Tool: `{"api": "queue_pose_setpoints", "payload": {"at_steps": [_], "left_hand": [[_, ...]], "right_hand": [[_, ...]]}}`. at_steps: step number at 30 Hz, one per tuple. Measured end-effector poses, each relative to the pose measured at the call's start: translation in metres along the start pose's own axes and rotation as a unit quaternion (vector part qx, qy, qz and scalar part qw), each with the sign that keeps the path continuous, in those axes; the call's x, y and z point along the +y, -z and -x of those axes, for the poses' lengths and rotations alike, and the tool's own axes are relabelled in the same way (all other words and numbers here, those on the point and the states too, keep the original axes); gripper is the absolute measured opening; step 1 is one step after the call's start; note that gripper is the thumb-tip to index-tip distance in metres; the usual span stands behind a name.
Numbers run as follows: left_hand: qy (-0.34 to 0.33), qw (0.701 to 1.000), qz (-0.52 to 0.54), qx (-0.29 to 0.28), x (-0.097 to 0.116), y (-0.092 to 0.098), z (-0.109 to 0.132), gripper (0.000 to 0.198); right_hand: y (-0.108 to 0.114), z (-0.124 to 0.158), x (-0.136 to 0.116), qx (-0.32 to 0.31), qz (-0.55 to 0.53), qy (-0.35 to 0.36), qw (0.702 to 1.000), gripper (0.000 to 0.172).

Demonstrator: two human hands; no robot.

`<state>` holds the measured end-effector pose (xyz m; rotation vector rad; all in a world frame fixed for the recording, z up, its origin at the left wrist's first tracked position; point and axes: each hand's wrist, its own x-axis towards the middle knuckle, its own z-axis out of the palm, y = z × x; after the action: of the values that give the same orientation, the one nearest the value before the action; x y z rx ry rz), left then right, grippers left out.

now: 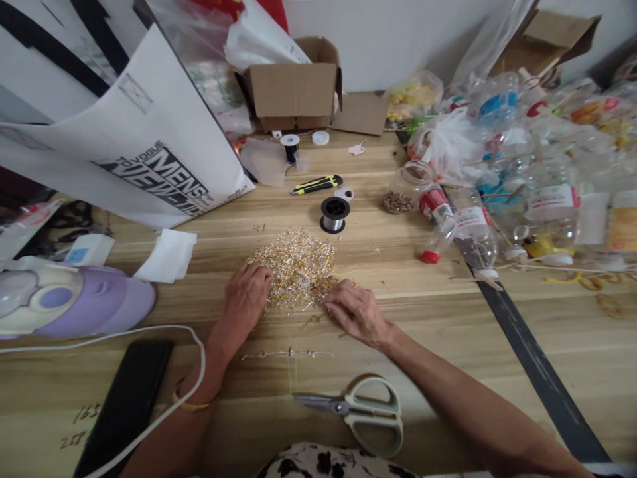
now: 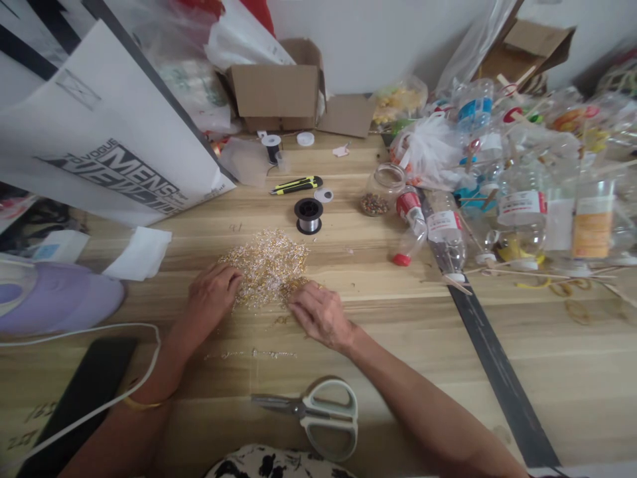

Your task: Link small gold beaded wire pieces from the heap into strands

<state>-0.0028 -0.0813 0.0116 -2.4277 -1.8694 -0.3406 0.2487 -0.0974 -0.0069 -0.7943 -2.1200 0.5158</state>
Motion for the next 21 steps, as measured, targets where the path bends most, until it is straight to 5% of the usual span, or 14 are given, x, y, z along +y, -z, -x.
{"api": "queue_pose_setpoints", "payload": {"at_steps": [12,21], "left_hand": [[0.003,1.000,-0.006,0.008,0.001,0.010,0.001,0.018],[0.076,0.955,0.286,-0.019,0.012,0.016,-0.005,0.014]], "right_hand": [[0.000,0.000,0.000,0.002,-0.007,0.003,1.000,0.007],[0.000,0.000,0.001,0.016,-0.008,0.007,1.000,0.007]]}}
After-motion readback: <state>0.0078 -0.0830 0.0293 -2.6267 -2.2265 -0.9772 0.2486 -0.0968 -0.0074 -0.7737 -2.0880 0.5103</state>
